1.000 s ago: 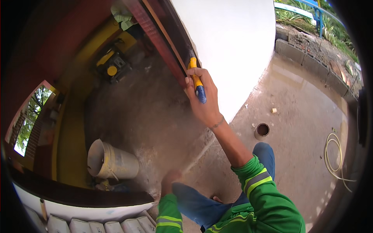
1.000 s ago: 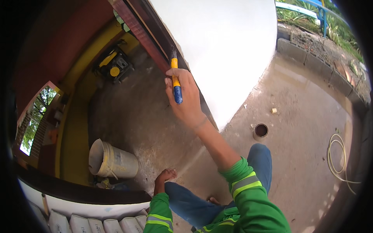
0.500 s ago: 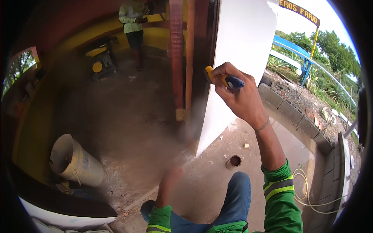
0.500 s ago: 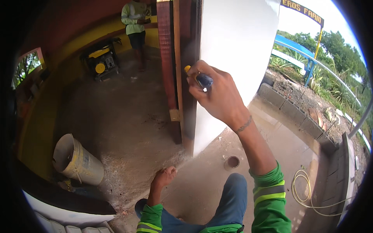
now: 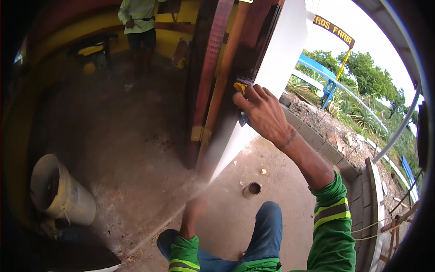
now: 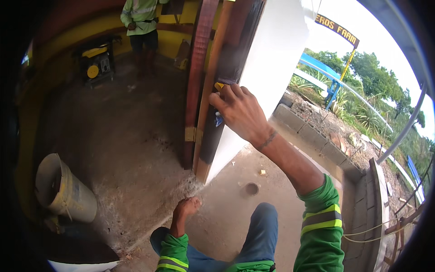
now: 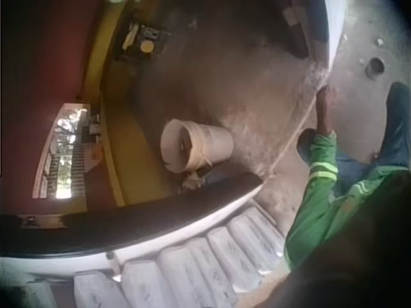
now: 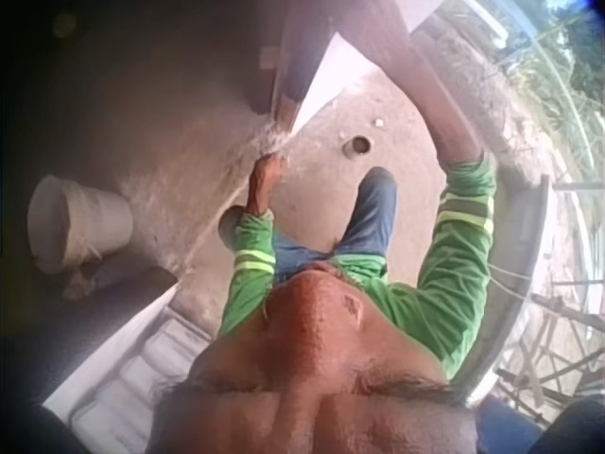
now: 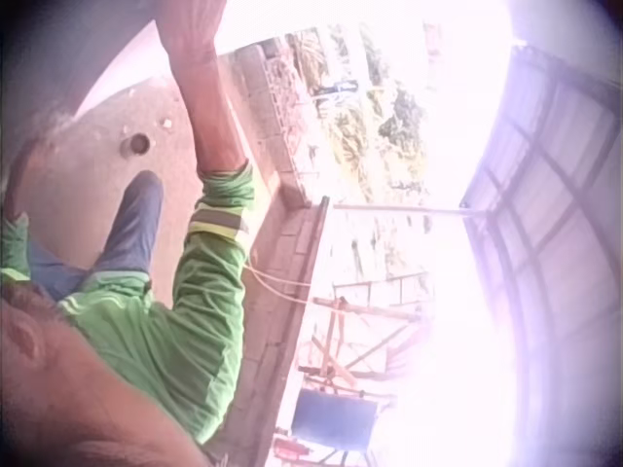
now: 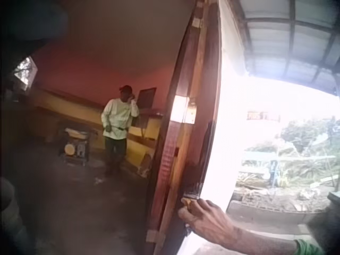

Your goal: The person paints the edge of a door frame using a paintbrush and a small container of brown paint.

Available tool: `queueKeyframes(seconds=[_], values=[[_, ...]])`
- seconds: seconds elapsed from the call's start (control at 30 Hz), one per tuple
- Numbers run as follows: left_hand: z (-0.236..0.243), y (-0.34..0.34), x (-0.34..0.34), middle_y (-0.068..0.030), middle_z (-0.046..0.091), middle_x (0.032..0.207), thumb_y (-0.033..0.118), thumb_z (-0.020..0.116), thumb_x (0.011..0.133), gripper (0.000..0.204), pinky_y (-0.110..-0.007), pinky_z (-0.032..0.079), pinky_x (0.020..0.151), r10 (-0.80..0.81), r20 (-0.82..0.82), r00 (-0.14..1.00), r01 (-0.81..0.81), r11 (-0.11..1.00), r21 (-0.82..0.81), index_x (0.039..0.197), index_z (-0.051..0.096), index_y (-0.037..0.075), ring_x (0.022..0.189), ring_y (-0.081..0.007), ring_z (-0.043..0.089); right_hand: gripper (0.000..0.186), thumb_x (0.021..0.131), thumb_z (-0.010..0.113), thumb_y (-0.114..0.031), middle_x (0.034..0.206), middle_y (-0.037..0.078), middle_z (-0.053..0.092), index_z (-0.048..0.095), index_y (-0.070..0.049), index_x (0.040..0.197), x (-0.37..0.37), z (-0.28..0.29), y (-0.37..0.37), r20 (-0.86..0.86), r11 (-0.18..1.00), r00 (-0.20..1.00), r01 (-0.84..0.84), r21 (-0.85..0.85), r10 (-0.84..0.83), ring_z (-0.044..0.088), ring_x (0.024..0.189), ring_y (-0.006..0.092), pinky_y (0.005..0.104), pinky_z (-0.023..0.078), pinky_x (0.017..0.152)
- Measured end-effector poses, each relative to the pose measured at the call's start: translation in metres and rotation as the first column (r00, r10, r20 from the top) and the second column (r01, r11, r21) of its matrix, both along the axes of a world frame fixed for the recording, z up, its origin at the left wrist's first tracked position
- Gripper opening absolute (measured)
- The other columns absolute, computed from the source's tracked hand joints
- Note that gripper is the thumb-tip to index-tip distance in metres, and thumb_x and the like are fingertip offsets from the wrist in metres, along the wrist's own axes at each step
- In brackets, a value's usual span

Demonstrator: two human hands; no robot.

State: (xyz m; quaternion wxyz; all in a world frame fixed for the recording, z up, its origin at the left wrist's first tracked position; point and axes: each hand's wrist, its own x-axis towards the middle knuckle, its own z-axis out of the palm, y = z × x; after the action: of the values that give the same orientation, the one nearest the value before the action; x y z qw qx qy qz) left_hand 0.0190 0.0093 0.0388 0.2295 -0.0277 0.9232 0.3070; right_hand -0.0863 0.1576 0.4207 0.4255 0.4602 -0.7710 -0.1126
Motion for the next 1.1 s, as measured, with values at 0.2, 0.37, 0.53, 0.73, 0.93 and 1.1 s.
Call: queueKeyframes(seconds=[0.2,0.37,0.53,0.73,0.93,1.1], values=[[-0.003,-0.010,0.000,-0.0122,0.068,0.122,0.044,0.056,0.095,0.039,-0.044,0.049,0.098,-0.052,0.013,0.999,0.052,0.999,0.000,0.119,0.065,0.015,0.115,-0.0340,0.063,0.020,0.081,0.063,-0.006,0.104,0.009,0.058,0.059,-0.012,0.100,0.031,0.048,-0.005,-0.057,0.995,0.998,0.017,-0.101,-0.023,0.059,0.092,0.0249,0.0368,0.053,0.078],[-0.037,-0.008,-0.011,-0.0128,0.068,0.121,0.044,0.057,0.095,0.040,-0.044,0.049,0.099,-0.080,-0.016,0.997,0.080,0.997,0.001,0.120,0.065,0.014,0.114,-0.0342,0.064,0.020,0.083,0.063,-0.008,0.095,0.006,0.056,0.061,-0.012,0.102,0.019,0.010,0.010,-0.054,1.000,0.999,0.005,-0.005,-0.005,0.059,0.090,0.0219,0.0346,0.053,0.079],[-0.080,-0.013,-0.009,-0.0135,0.068,0.121,0.043,0.057,0.095,0.041,-0.044,0.049,0.098,-0.050,-0.129,0.990,0.058,0.997,0.057,0.120,0.065,0.012,0.114,-0.0343,0.064,0.023,0.079,0.064,-0.006,0.088,0.007,0.054,0.062,-0.012,0.101,0.035,0.043,0.004,-0.027,0.991,0.999,-0.031,-0.132,0.028,0.058,0.085,0.0238,0.0374,0.053,0.073],[-0.111,0.007,-0.040,-0.0166,0.068,0.121,0.044,0.055,0.096,0.042,-0.044,0.049,0.098,-0.072,-0.204,0.976,0.114,0.973,0.202,0.116,0.067,0.010,0.114,-0.0373,0.063,0.033,0.078,0.067,0.000,0.087,0.007,0.055,0.065,-0.009,0.109,0.044,0.036,0.023,-0.007,0.969,0.990,-0.138,-0.203,0.139,0.056,0.077,0.0243,0.0374,0.050,0.064],[-0.172,0.052,-0.073,-0.0204,0.068,0.116,0.041,0.051,0.097,0.042,-0.046,0.050,0.097,-0.342,-0.384,0.858,0.406,0.909,0.095,0.115,0.068,0.007,0.108,-0.0399,0.064,0.019,0.092,0.061,0.000,0.082,0.009,0.058,0.064,0.001,0.111,0.076,-0.064,0.126,0.196,0.664,0.971,0.056,-0.746,0.137,0.054,0.071,0.0158,0.0281,0.045,0.065],[-0.186,0.084,-0.081,-0.0162,0.070,0.096,0.025,0.058,0.094,0.022,-0.046,0.051,0.080,-0.528,-0.431,0.731,0.672,0.666,0.323,0.100,0.068,0.007,0.088,-0.0368,0.065,0.018,0.099,0.060,-0.013,0.090,0.003,0.057,0.063,0.000,0.111,0.064,-0.154,0.191,0.497,0.257,0.786,0.427,-0.867,0.367,0.051,0.079,0.0093,0.0243,0.043,0.071]])
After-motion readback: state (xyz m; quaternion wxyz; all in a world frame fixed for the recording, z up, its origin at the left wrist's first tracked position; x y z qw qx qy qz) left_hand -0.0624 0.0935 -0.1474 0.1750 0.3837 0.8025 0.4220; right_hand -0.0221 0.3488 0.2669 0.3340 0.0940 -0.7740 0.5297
